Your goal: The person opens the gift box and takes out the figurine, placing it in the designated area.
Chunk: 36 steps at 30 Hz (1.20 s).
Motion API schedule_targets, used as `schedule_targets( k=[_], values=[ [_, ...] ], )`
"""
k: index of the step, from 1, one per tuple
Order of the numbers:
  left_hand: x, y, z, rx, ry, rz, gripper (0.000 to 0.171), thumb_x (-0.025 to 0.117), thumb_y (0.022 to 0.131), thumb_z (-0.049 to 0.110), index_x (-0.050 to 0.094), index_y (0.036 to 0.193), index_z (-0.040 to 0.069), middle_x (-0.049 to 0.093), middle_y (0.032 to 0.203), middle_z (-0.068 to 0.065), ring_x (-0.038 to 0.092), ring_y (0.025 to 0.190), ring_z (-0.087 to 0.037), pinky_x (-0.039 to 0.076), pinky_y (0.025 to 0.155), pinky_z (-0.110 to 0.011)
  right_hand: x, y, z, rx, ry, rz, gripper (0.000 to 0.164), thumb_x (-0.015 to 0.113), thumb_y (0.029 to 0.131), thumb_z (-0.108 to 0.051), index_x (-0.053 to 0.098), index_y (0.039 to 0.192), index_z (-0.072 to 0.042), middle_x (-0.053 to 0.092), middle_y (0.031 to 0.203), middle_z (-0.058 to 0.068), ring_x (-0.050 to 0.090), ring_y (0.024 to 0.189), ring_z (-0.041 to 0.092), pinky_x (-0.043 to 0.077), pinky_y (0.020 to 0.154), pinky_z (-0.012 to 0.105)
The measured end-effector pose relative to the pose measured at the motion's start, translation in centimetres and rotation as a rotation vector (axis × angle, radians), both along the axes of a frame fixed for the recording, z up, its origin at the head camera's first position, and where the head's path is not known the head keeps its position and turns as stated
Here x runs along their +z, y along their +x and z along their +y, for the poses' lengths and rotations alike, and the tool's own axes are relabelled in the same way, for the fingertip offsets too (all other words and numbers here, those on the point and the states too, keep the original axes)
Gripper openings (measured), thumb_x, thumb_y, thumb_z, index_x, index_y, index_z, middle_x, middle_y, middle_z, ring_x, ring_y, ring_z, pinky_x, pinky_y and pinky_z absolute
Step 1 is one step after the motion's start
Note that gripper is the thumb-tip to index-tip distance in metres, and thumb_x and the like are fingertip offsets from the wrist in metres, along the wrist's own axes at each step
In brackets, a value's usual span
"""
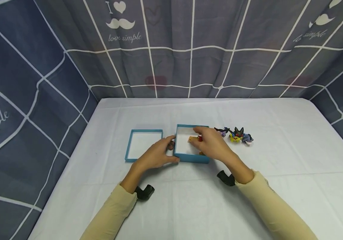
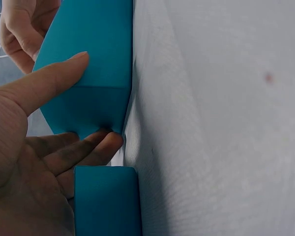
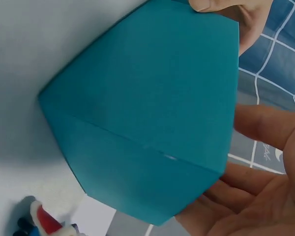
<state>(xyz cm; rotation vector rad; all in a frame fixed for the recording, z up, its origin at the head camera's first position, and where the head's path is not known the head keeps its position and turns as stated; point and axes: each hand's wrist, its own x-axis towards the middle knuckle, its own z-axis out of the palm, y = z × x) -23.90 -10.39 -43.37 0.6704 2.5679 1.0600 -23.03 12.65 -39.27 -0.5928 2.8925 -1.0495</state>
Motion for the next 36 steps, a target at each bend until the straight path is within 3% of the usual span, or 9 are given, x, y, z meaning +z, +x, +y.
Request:
schedule_targets(
  k=[4, 8, 12, 15, 18, 24, 28, 33, 36],
  values=[
    [0.1, 0.0, 0.0, -0.001, 0.003, -0.001, 0.090, 0.084, 0.081, 0.025, 0.034, 0.151, 0.001, 0.061, 0.124, -0.010, 0.058, 0.115, -0.022, 0.044, 0.100, -0.039, -0.1, -0.1, -0.4, 0.032, 0.011, 0.003, 0.046, 0.067, 0.094, -0.016, 0.056, 0.130, 0.012, 0.069, 0.097, 0.018, 0.060, 0.068, 0.017, 0.049, 0.063, 0.036],
    [0.1, 0.0, 0.0, -0.005, 0.004, 0.005, 0.089, 0.084, 0.080, 0.025, 0.035, 0.151, 0.001, 0.061, 0.124, -0.010, 0.058, 0.115, -0.022, 0.044, 0.100, -0.039, -0.3, -0.2, -0.5, 0.042, -0.001, 0.018, 0.046, 0.067, 0.095, -0.016, 0.056, 0.131, 0.011, 0.063, 0.122, 0.025, 0.064, 0.090, 0.027, 0.052, 0.077, 0.042],
    [0.0, -0.1, 0.0, 0.002, -0.008, 0.011, 0.089, 0.085, 0.080, 0.025, 0.036, 0.150, 0.001, 0.061, 0.123, -0.010, 0.058, 0.115, -0.021, 0.044, 0.100, -0.038, -0.6, -0.3, -0.3, 0.055, -0.120, -0.050, 0.047, 0.068, 0.095, -0.016, 0.055, 0.134, 0.007, 0.059, 0.130, 0.025, 0.063, 0.109, 0.036, 0.053, 0.086, 0.047],
    [0.0, -0.1, 0.1, 0.003, -0.012, 0.011, 0.088, 0.084, 0.080, 0.026, 0.036, 0.150, 0.001, 0.062, 0.123, -0.009, 0.058, 0.115, -0.021, 0.044, 0.100, -0.039, -0.8, -0.3, 0.0, 0.055, -0.201, -0.107, 0.046, 0.068, 0.095, -0.013, 0.054, 0.135, 0.004, 0.058, 0.130, 0.025, 0.062, 0.113, 0.036, 0.053, 0.089, 0.046],
    [0.0, -0.1, 0.1, 0.003, -0.011, 0.011, 0.088, 0.084, 0.080, 0.026, 0.036, 0.150, 0.001, 0.062, 0.122, -0.010, 0.058, 0.115, -0.021, 0.044, 0.101, -0.039, -1.0, -0.3, 0.2, 0.042, -0.210, -0.118, 0.045, 0.067, 0.095, -0.011, 0.054, 0.135, 0.004, 0.059, 0.129, 0.025, 0.063, 0.112, 0.034, 0.053, 0.088, 0.044],
    [0.1, 0.0, 0.1, 0.007, -0.013, 0.012, 0.088, 0.085, 0.080, 0.025, 0.037, 0.150, 0.001, 0.062, 0.122, -0.010, 0.057, 0.115, -0.021, 0.044, 0.101, -0.040, -1.6, -0.3, 0.0, 0.017, -0.125, -0.059, 0.044, 0.068, 0.094, -0.009, 0.056, 0.133, 0.007, 0.060, 0.127, 0.024, 0.065, 0.107, 0.032, 0.055, 0.082, 0.042],
    [0.1, 0.1, 0.1, 0.005, -0.016, 0.009, 0.089, 0.084, 0.080, 0.026, 0.036, 0.151, 0.001, 0.062, 0.122, -0.010, 0.057, 0.115, -0.021, 0.044, 0.101, -0.040, -1.6, -0.4, -0.3, -0.017, -0.006, 0.011, 0.046, 0.071, 0.092, -0.011, 0.058, 0.132, 0.007, 0.061, 0.127, 0.023, 0.064, 0.106, 0.034, 0.053, 0.085, 0.047],
    [0.1, 0.0, 0.1, -0.027, -0.026, 0.030, 0.086, 0.084, 0.081, 0.026, 0.038, 0.149, -0.002, 0.064, 0.120, -0.011, 0.058, 0.115, -0.023, 0.025, 0.115, -0.037, -1.3, -0.3, -0.7, -0.020, 0.200, 0.043, 0.052, 0.076, 0.089, -0.020, 0.059, 0.130, 0.008, 0.065, 0.119, 0.022, 0.063, 0.107, 0.034, 0.050, 0.088, 0.049],
    [0.1, -0.1, 0.1, -0.042, -0.029, 0.043, 0.084, 0.084, 0.081, 0.025, 0.039, 0.147, -0.003, 0.065, 0.119, -0.012, 0.058, 0.115, -0.024, 0.015, 0.118, -0.035, -1.2, -0.4, -1.0, 0.018, 0.273, 0.024, 0.053, 0.077, 0.088, -0.024, 0.061, 0.127, 0.008, 0.070, 0.103, 0.016, 0.064, 0.090, 0.026, 0.051, 0.075, 0.042]
  ],
)
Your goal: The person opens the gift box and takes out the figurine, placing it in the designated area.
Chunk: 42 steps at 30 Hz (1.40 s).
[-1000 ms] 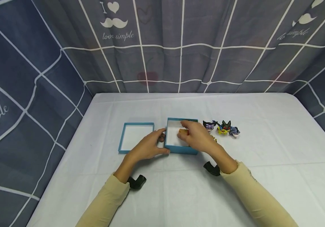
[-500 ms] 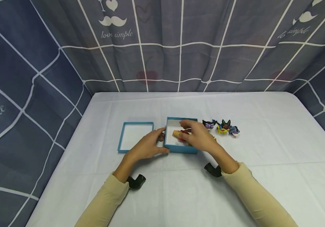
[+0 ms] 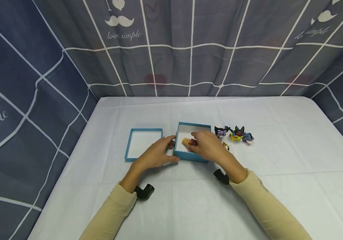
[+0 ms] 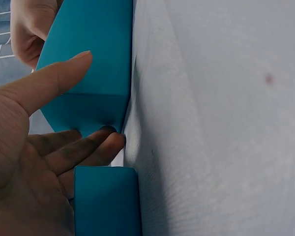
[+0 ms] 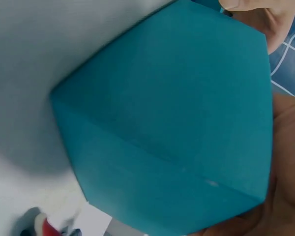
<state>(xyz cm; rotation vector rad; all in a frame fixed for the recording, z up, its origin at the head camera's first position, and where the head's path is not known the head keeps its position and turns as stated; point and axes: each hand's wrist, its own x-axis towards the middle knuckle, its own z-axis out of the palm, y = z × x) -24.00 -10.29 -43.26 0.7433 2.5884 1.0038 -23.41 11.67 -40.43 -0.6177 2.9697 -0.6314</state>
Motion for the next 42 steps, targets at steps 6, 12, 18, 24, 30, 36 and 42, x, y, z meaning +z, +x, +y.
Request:
schedule_targets(
  k=[6, 12, 18, 24, 30, 36, 42],
  values=[
    [0.0, 0.0, 0.0, 0.000, -0.004, -0.002, 0.083, 0.083, 0.081, 0.025, 0.040, 0.147, -0.003, 0.064, 0.118, -0.011, 0.058, 0.115, -0.024, 0.014, 0.118, -0.035, 0.2, -0.3, -0.4, 0.008, 0.050, -0.029, 0.051, 0.078, 0.087, -0.024, 0.064, 0.125, 0.006, 0.071, 0.099, 0.012, 0.061, 0.084, 0.022, 0.049, 0.071, 0.039],
    [0.2, 0.0, 0.0, -0.004, -0.002, 0.004, 0.083, 0.084, 0.081, 0.025, 0.041, 0.146, -0.003, 0.065, 0.117, -0.011, 0.058, 0.114, -0.024, 0.015, 0.118, -0.035, 0.1, -0.3, -0.5, 0.003, 0.054, -0.029, 0.051, 0.079, 0.086, -0.023, 0.064, 0.126, 0.004, 0.071, 0.102, 0.012, 0.063, 0.088, 0.024, 0.050, 0.074, 0.042],
    [0.2, -0.1, 0.0, -0.009, -0.007, -0.002, 0.082, 0.083, 0.082, 0.026, 0.041, 0.146, -0.003, 0.065, 0.117, -0.010, 0.058, 0.114, -0.023, 0.014, 0.118, -0.036, -0.1, -0.4, -0.6, 0.012, 0.038, -0.013, 0.051, 0.079, 0.086, -0.023, 0.063, 0.130, -0.002, 0.071, 0.100, 0.008, 0.065, 0.089, 0.024, 0.051, 0.073, 0.042],
    [0.3, -0.1, 0.0, -0.010, -0.003, -0.011, 0.082, 0.082, 0.082, 0.026, 0.040, 0.146, -0.002, 0.065, 0.117, -0.010, 0.058, 0.114, -0.022, 0.014, 0.118, -0.035, -0.6, -0.6, -0.2, 0.050, -0.017, 0.049, 0.048, 0.078, 0.087, -0.022, 0.065, 0.131, -0.009, 0.073, 0.102, 0.006, 0.067, 0.089, 0.023, 0.052, 0.069, 0.041],
    [0.3, -0.1, 0.0, -0.003, -0.006, -0.008, 0.081, 0.083, 0.082, 0.026, 0.041, 0.146, -0.003, 0.065, 0.115, -0.009, 0.058, 0.113, -0.022, 0.015, 0.118, -0.035, -0.8, -0.7, -0.1, 0.032, -0.048, 0.059, 0.044, 0.078, 0.086, -0.022, 0.068, 0.125, -0.003, 0.072, 0.106, 0.009, 0.067, 0.090, 0.024, 0.052, 0.072, 0.042],
    [0.2, -0.1, 0.0, -0.004, 0.000, -0.005, 0.080, 0.083, 0.082, 0.024, 0.042, 0.145, -0.003, 0.065, 0.114, -0.009, 0.058, 0.112, -0.023, 0.015, 0.118, -0.038, -0.7, -0.6, -0.1, 0.011, -0.089, 0.031, 0.048, 0.080, 0.084, -0.022, 0.067, 0.125, -0.001, 0.070, 0.111, 0.011, 0.065, 0.091, 0.024, 0.051, 0.075, 0.043],
    [0.1, -0.1, 0.0, -0.008, -0.004, -0.008, 0.080, 0.083, 0.082, 0.025, 0.042, 0.145, -0.002, 0.065, 0.117, -0.010, 0.058, 0.114, -0.023, 0.015, 0.118, -0.037, -0.8, -0.6, 0.1, 0.033, -0.197, 0.038, 0.047, 0.078, 0.085, -0.020, 0.066, 0.126, 0.000, 0.066, 0.122, 0.015, 0.064, 0.105, 0.031, 0.050, 0.086, 0.049]
  ],
)
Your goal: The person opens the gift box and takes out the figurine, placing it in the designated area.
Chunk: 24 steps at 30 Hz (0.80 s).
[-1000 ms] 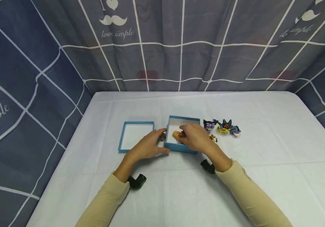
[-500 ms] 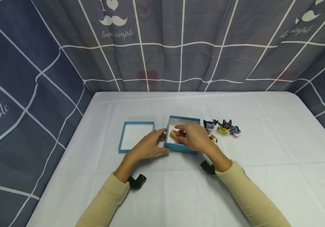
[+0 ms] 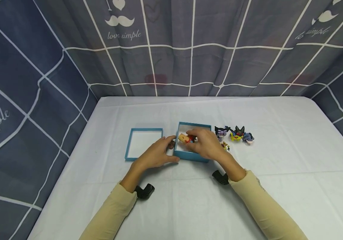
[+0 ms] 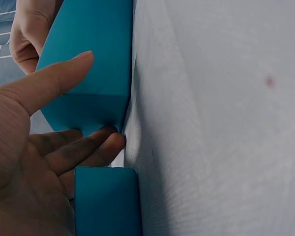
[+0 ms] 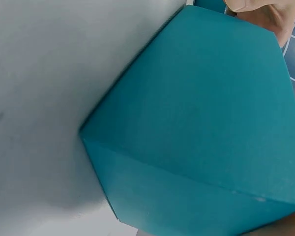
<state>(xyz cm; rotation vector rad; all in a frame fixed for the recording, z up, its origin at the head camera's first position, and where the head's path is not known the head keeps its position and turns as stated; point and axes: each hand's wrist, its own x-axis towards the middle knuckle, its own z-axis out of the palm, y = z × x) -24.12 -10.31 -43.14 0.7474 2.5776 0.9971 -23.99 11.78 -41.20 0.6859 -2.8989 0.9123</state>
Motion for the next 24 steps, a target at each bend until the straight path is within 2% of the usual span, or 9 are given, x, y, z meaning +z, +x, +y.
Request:
schedule_targets(
  k=[10, 16, 24],
  values=[
    [0.2, 0.2, 0.1, 0.008, -0.010, -0.007, 0.082, 0.082, 0.082, 0.026, 0.040, 0.146, -0.003, 0.064, 0.118, -0.011, 0.057, 0.116, -0.024, 0.015, 0.118, -0.039, 0.3, 0.1, 1.0, 0.019, -0.151, -0.032, 0.041, 0.074, 0.089, -0.015, 0.065, 0.126, 0.002, 0.064, 0.119, 0.013, 0.060, 0.106, 0.028, 0.049, 0.087, 0.046],
    [0.0, 0.1, 0.1, 0.000, -0.009, 0.014, 0.082, 0.083, 0.082, 0.026, 0.041, 0.146, -0.003, 0.065, 0.116, -0.011, 0.058, 0.114, -0.024, 0.015, 0.118, -0.039, 0.2, 0.0, 1.5, 0.044, -0.238, -0.043, 0.039, 0.075, 0.089, -0.012, 0.066, 0.123, 0.003, 0.063, 0.117, 0.014, 0.061, 0.106, 0.030, 0.049, 0.090, 0.048],
    [-0.2, 0.0, 0.0, -0.008, -0.008, 0.020, 0.082, 0.082, 0.082, 0.026, 0.040, 0.146, -0.005, 0.065, 0.117, -0.011, 0.058, 0.114, -0.024, 0.014, 0.118, -0.037, 0.0, -0.1, 1.5, -0.016, -0.264, -0.075, 0.040, 0.076, 0.087, -0.014, 0.067, 0.122, 0.003, 0.067, 0.120, 0.014, 0.064, 0.108, 0.026, 0.051, 0.090, 0.046]
  ],
)
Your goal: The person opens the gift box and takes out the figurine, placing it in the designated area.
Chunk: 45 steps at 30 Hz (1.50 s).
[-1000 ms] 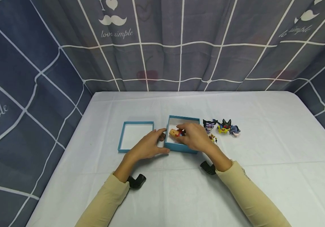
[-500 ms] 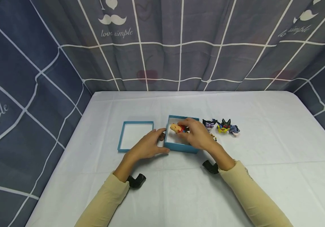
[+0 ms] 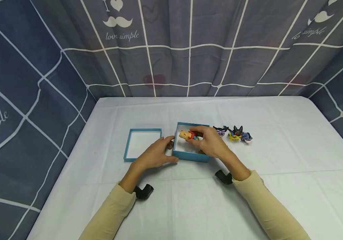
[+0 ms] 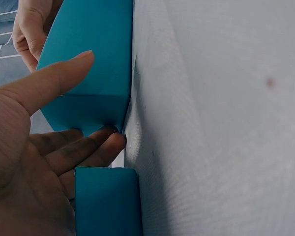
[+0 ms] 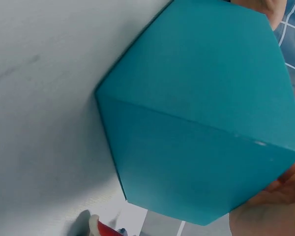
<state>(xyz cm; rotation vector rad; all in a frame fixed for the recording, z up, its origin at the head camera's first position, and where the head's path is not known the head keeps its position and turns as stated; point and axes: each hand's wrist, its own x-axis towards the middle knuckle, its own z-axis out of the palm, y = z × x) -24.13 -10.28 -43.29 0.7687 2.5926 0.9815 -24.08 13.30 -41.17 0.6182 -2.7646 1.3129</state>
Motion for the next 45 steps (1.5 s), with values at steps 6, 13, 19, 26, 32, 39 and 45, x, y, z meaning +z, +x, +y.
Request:
schedule_targets(
  k=[6, 13, 19, 26, 32, 39, 45],
  values=[
    [0.1, 0.1, 0.1, 0.008, -0.003, -0.003, 0.082, 0.083, 0.082, 0.026, 0.041, 0.146, -0.004, 0.065, 0.117, -0.011, 0.058, 0.114, -0.024, 0.015, 0.118, -0.037, -0.2, 0.1, -0.1, -0.031, 0.028, 0.044, 0.032, 0.078, 0.084, -0.014, 0.072, 0.112, 0.000, 0.068, 0.115, 0.012, 0.066, 0.105, 0.028, 0.052, 0.086, 0.046],
    [0.2, 0.1, 0.0, 0.014, -0.009, -0.018, 0.083, 0.082, 0.082, 0.027, 0.039, 0.147, -0.004, 0.065, 0.118, -0.010, 0.057, 0.116, -0.023, 0.014, 0.118, -0.037, -0.4, 0.2, -0.1, 0.032, -0.001, 0.081, 0.030, 0.077, 0.088, -0.018, 0.072, 0.113, -0.003, 0.068, 0.108, 0.008, 0.067, 0.098, 0.022, 0.054, 0.082, 0.046],
    [0.3, 0.1, 0.1, 0.015, -0.005, -0.030, 0.084, 0.082, 0.082, 0.027, 0.039, 0.147, -0.003, 0.064, 0.119, -0.010, 0.057, 0.116, -0.023, 0.014, 0.118, -0.037, -0.1, 0.1, 0.0, 0.046, -0.032, 0.098, 0.035, 0.074, 0.089, -0.016, 0.068, 0.120, -0.002, 0.061, 0.100, 0.008, 0.062, 0.094, 0.023, 0.054, 0.078, 0.039],
    [0.5, -0.1, 0.1, 0.011, -0.012, -0.026, 0.082, 0.083, 0.082, 0.027, 0.041, 0.146, -0.003, 0.064, 0.119, -0.011, 0.057, 0.117, -0.023, 0.013, 0.118, -0.036, -0.1, 0.2, 0.1, -0.003, -0.093, 0.047, 0.035, 0.076, 0.087, -0.017, 0.070, 0.119, -0.006, 0.067, 0.107, 0.007, 0.061, 0.091, 0.022, 0.053, 0.070, 0.035],
    [0.5, 0.0, 0.0, 0.006, 0.005, -0.036, 0.078, 0.083, 0.082, 0.026, 0.044, 0.144, -0.001, 0.066, 0.117, -0.009, 0.058, 0.115, -0.022, 0.012, 0.118, -0.035, -0.2, 0.4, -0.1, -0.004, -0.183, -0.086, 0.049, 0.077, 0.088, -0.021, 0.061, 0.130, -0.002, 0.064, 0.119, 0.013, 0.066, 0.081, 0.024, 0.056, 0.061, 0.033],
    [0.5, 0.0, 0.1, 0.019, 0.008, -0.051, 0.082, 0.083, 0.082, 0.028, 0.040, 0.146, -0.001, 0.066, 0.117, -0.009, 0.057, 0.117, -0.022, 0.012, 0.118, -0.035, -0.1, 0.3, 0.4, 0.007, -0.273, -0.066, 0.042, 0.078, 0.086, -0.014, 0.064, 0.123, 0.000, 0.059, 0.113, 0.008, 0.060, 0.099, 0.026, 0.053, 0.079, 0.037],
    [0.4, 0.0, 0.0, 0.031, 0.018, -0.042, 0.088, 0.083, 0.081, 0.029, 0.036, 0.150, 0.002, 0.066, 0.116, -0.008, 0.058, 0.115, -0.021, 0.012, 0.118, -0.035, -0.3, 0.4, 1.1, 0.043, -0.330, -0.108, 0.044, 0.075, 0.089, -0.014, 0.061, 0.129, 0.002, 0.058, 0.111, 0.012, 0.059, 0.091, 0.027, 0.051, 0.075, 0.029]
  ],
)
